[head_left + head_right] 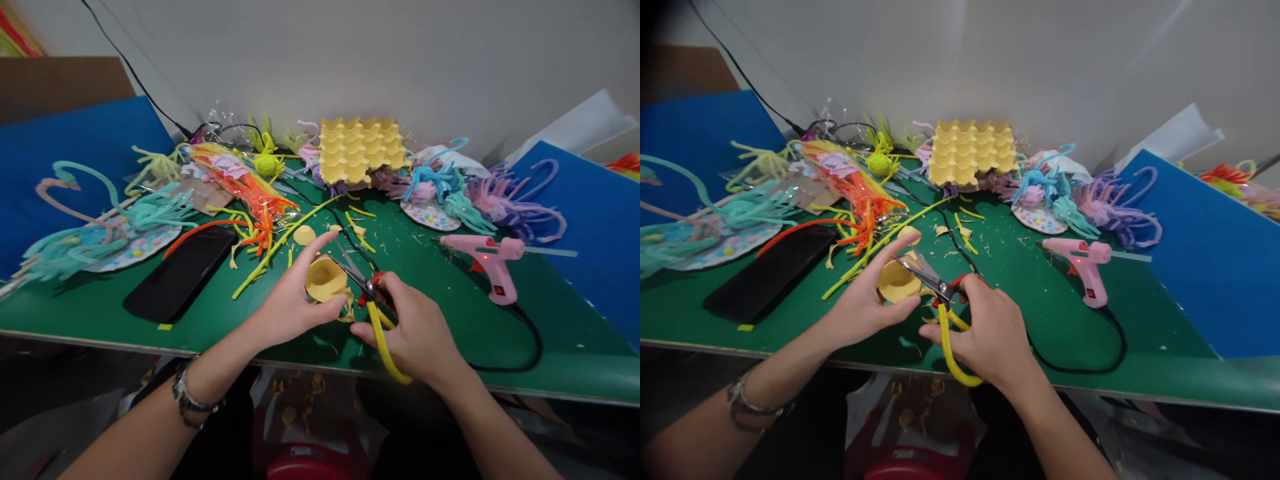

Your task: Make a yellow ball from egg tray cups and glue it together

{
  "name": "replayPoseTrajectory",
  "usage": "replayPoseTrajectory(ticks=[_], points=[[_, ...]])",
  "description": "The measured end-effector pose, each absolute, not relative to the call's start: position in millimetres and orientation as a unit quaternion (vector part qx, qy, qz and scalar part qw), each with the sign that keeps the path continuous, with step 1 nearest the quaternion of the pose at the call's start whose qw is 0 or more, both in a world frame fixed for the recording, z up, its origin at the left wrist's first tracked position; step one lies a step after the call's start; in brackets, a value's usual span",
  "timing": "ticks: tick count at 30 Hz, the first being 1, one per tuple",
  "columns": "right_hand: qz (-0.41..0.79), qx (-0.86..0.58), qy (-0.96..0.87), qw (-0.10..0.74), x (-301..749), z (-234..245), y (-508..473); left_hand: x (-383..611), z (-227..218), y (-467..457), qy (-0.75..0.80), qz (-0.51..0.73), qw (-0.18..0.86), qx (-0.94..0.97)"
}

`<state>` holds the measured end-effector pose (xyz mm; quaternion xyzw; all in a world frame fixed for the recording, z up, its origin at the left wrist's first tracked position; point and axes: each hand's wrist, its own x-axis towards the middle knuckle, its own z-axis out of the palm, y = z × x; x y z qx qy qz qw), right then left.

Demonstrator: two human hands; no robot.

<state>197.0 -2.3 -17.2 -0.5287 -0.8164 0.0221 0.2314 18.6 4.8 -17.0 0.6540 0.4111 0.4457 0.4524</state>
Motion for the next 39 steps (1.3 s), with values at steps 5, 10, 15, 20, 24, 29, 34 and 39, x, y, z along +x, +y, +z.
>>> replayPoseTrajectory(ticks=[5,10,15,20,24,29,34,39], points=[[0.014,-0.526,-0.826,0.201,197.0,-14.4,-3.7,20.1,-18.8,1.5,0.394,0.45,0.452,0.662],[0.022,-0.511,-0.836,0.199,198.1,-13.5,-4.5,21.8,-21.3,1.3,0.386,0.469,0.457,0.649],[0.003,-0.506,-0.838,0.204,198.1,-14.9,-3.9,22.0,-22.2,1.8,0.383,0.464,0.467,0.648],[-0.021,-0.491,-0.842,0.222,197.9,-15.8,-4.1,21.7,-22.1,2.9,0.371,0.467,0.46,0.657],[-0.019,-0.489,-0.839,0.239,197.8,-16.8,-3.6,21.5,-22.0,3.6,0.375,0.466,0.459,0.657],[0.072,-0.502,-0.821,0.264,198.3,-18.2,-0.6,23.1,-21.4,4.5,0.37,0.473,0.492,0.63],[0.122,-0.54,-0.78,0.292,197.3,-14.1,-0.4,23.9,-21.9,4.8,0.358,0.505,0.543,0.568],[0.103,-0.538,-0.804,0.23,195.1,-12.7,-3.1,23.2,-22.7,3.9,0.355,0.506,0.547,0.565]])
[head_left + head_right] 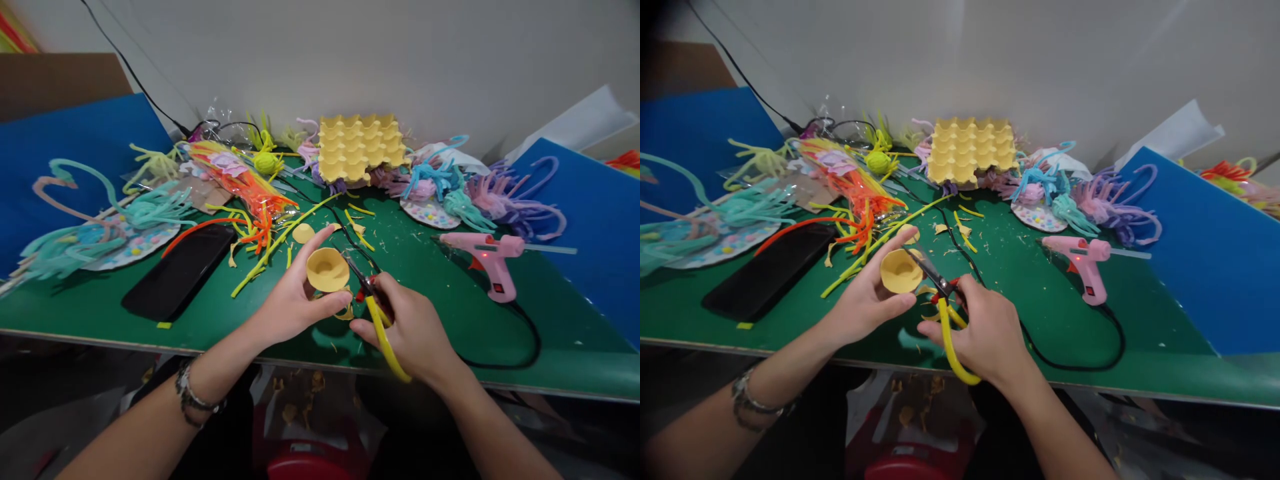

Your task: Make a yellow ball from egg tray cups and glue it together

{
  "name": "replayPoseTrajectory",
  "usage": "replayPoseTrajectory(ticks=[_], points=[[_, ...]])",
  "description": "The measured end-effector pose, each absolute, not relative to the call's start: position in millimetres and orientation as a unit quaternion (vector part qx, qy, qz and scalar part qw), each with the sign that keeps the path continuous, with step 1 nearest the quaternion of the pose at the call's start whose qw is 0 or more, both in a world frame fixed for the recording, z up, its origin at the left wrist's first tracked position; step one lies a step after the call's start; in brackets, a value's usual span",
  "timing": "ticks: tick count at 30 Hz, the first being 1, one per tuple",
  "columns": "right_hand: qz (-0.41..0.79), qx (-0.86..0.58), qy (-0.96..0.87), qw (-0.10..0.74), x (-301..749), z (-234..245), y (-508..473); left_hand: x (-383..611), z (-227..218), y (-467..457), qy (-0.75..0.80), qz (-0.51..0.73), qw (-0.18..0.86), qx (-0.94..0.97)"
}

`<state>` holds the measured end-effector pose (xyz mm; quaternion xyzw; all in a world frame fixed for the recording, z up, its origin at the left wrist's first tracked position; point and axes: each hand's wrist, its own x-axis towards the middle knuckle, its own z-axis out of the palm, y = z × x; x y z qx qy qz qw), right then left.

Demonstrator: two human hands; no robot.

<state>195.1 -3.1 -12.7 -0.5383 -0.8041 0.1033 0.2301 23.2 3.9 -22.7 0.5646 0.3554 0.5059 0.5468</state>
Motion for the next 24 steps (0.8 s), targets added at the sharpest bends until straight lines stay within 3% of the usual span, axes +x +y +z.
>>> replayPoseTrajectory(ticks=[6,15,24], points=[[0.039,-0.541,-0.817,0.197,196.9,-16.9,-2.3,22.2,-24.4,4.8,0.377,0.483,0.53,0.587],[-0.022,-0.51,-0.83,0.223,195.8,-17.0,-3.8,22.3,-25.6,5.1,0.387,0.471,0.525,0.594],[0.104,-0.521,-0.798,0.286,196.5,-16.9,-0.5,24.1,-22.8,4.5,0.384,0.477,0.525,0.591]])
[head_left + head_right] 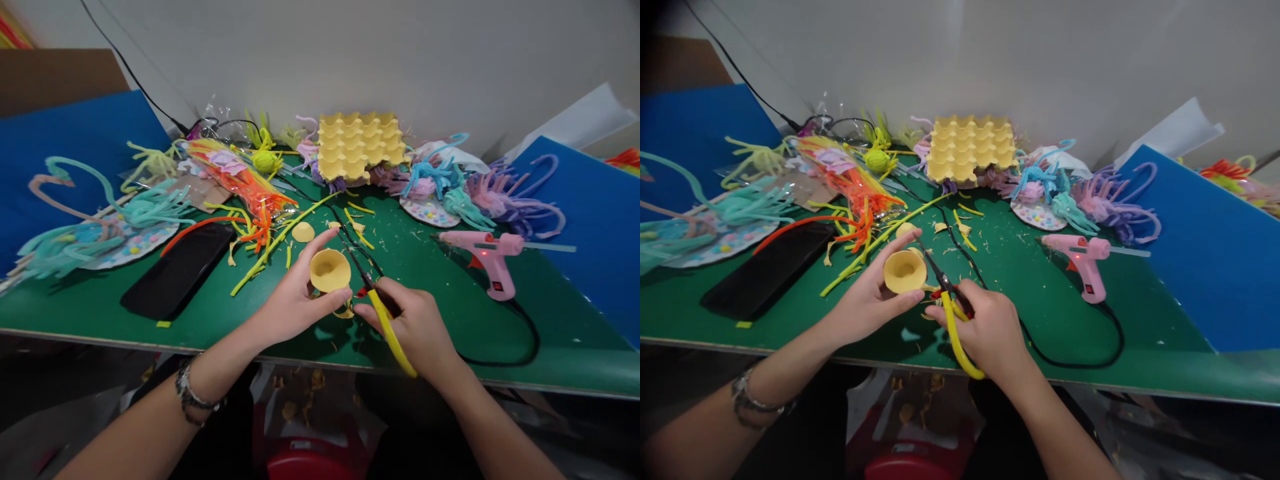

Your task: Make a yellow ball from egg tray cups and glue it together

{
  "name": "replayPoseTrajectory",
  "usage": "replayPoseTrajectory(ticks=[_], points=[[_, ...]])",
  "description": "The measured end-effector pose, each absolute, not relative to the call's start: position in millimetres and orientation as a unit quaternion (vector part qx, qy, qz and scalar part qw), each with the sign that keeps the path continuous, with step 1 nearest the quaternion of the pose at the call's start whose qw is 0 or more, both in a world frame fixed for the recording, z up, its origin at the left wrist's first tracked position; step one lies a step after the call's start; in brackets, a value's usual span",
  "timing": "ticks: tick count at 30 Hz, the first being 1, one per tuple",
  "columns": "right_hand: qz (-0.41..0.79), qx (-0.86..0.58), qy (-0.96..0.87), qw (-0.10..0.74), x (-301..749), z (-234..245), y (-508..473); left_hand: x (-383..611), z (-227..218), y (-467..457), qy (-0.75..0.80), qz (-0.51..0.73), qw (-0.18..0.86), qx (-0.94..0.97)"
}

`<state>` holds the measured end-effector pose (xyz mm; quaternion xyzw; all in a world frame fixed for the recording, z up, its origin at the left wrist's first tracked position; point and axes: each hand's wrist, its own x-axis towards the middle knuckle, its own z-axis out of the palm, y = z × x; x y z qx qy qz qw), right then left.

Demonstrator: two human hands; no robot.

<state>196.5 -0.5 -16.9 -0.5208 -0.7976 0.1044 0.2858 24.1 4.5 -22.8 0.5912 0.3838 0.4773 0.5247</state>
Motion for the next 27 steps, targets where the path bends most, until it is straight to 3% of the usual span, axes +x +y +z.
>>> replayPoseTrajectory(ticks=[3,12,17,23,27], points=[[0.095,-0.53,-0.787,0.302,197.3,-15.5,-0.3,24.5,-22.8,5.8,0.384,0.49,0.514,0.59],[0.066,-0.554,-0.802,0.211,196.1,-15.5,-4.3,24.3,-26.2,5.2,0.361,0.504,0.515,0.592],[0.01,-0.544,-0.815,0.2,196.6,-16.7,-4.0,23.8,-28.0,8.9,0.403,0.494,0.449,0.626],[-0.079,-0.514,-0.827,0.212,200.2,-17.1,-0.9,19.9,-29.6,10.6,0.429,0.457,0.367,0.687],[-0.034,-0.527,-0.815,0.239,200.5,-18.1,0.0,21.1,-29.0,9.4,0.427,0.462,0.368,0.684]])
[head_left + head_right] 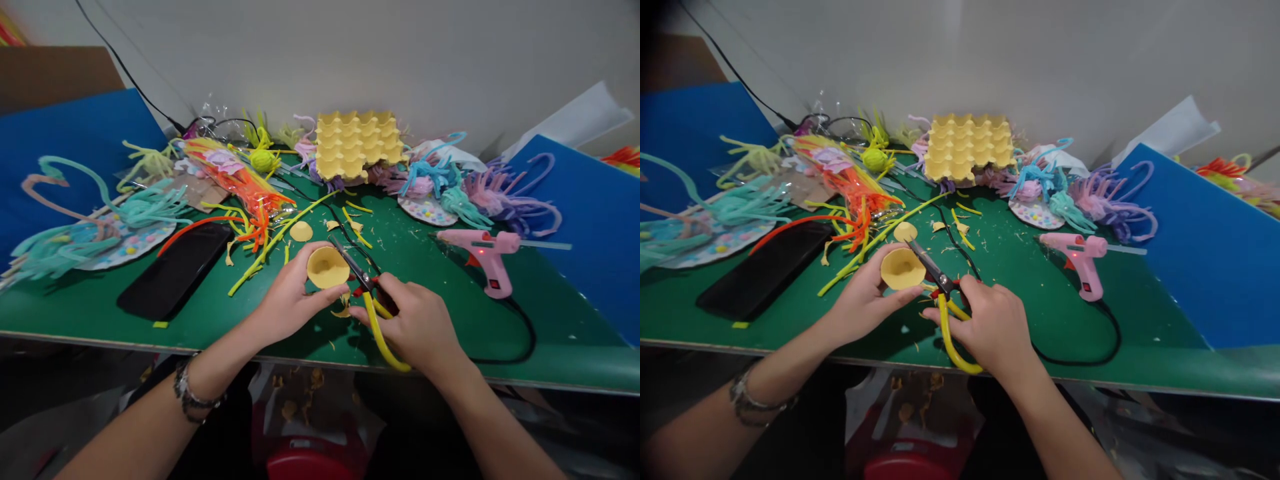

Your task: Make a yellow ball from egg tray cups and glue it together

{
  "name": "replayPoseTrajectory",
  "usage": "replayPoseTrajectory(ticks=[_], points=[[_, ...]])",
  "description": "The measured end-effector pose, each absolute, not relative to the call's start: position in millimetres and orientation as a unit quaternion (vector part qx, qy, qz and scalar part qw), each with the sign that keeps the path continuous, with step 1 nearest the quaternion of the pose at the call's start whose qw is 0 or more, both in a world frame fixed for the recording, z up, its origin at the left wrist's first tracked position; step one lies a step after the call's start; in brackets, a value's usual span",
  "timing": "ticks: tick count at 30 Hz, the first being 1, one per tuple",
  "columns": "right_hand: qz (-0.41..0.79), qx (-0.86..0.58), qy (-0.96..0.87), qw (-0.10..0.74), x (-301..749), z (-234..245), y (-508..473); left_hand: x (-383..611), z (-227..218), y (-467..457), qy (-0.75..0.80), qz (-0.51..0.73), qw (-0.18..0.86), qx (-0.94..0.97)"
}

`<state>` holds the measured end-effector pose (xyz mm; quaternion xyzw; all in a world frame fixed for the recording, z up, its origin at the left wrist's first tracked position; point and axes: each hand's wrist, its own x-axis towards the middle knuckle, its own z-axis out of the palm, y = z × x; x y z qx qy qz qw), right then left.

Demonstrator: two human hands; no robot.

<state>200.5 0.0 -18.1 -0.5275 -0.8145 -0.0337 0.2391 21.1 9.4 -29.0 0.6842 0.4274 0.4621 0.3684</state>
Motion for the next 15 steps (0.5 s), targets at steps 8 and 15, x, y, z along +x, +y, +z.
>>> replayPoseTrajectory(ticks=[8,15], points=[[0.065,-0.537,-0.802,0.253,197.6,-15.2,0.1,24.0,-24.5,7.7,0.466,0.496,0.391,0.62],[0.005,-0.521,-0.834,0.184,195.0,-18.2,-0.9,23.5,-24.6,6.3,0.407,0.52,0.428,0.617]])
